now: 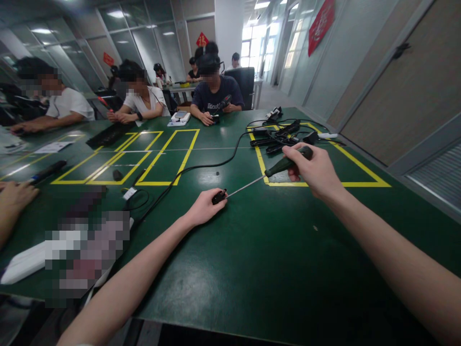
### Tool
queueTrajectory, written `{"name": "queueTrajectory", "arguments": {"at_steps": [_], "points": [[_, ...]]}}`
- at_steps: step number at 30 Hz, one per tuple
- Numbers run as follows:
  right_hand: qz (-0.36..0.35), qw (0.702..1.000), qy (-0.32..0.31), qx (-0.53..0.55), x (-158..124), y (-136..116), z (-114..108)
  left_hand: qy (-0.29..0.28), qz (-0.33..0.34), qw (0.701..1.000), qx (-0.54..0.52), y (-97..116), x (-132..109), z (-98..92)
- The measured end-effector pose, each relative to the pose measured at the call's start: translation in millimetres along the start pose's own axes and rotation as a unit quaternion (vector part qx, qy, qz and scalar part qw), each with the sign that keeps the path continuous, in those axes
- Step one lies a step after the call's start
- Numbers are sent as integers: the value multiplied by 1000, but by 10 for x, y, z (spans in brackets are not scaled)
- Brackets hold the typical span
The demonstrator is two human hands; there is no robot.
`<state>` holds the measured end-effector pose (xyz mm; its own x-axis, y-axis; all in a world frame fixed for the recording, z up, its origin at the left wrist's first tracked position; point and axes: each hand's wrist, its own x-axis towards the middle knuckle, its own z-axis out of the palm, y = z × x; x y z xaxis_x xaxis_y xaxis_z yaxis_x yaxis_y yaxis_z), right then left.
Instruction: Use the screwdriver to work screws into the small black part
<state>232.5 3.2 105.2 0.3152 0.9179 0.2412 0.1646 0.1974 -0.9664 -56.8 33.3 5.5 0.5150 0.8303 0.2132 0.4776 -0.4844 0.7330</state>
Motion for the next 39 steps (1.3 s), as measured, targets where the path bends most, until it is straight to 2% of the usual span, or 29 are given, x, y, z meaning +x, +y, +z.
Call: {"name": "queueTrajectory", "arguments": {"at_steps": [19, 29, 32, 36, 39], "points": [[-10, 1000, 18, 2, 56, 44, -8, 3, -18, 1000, -24, 1, -7, -19], [-7, 1000, 1, 8, 25, 45, 2, 4, -18, 1000, -18, -6, -7, -16], [-35, 999, 3, -14, -30, -20, -4, 1, -19, 1000, -20, -2, -7, -16], [-114, 991, -4, -76, -75, -89, -33, 0, -12, 1000, -21, -1, -7, -19], [-119, 991, -30, -59, -61, -88, -56, 2, -10, 1000, -16, -7, -7, -22]]}}
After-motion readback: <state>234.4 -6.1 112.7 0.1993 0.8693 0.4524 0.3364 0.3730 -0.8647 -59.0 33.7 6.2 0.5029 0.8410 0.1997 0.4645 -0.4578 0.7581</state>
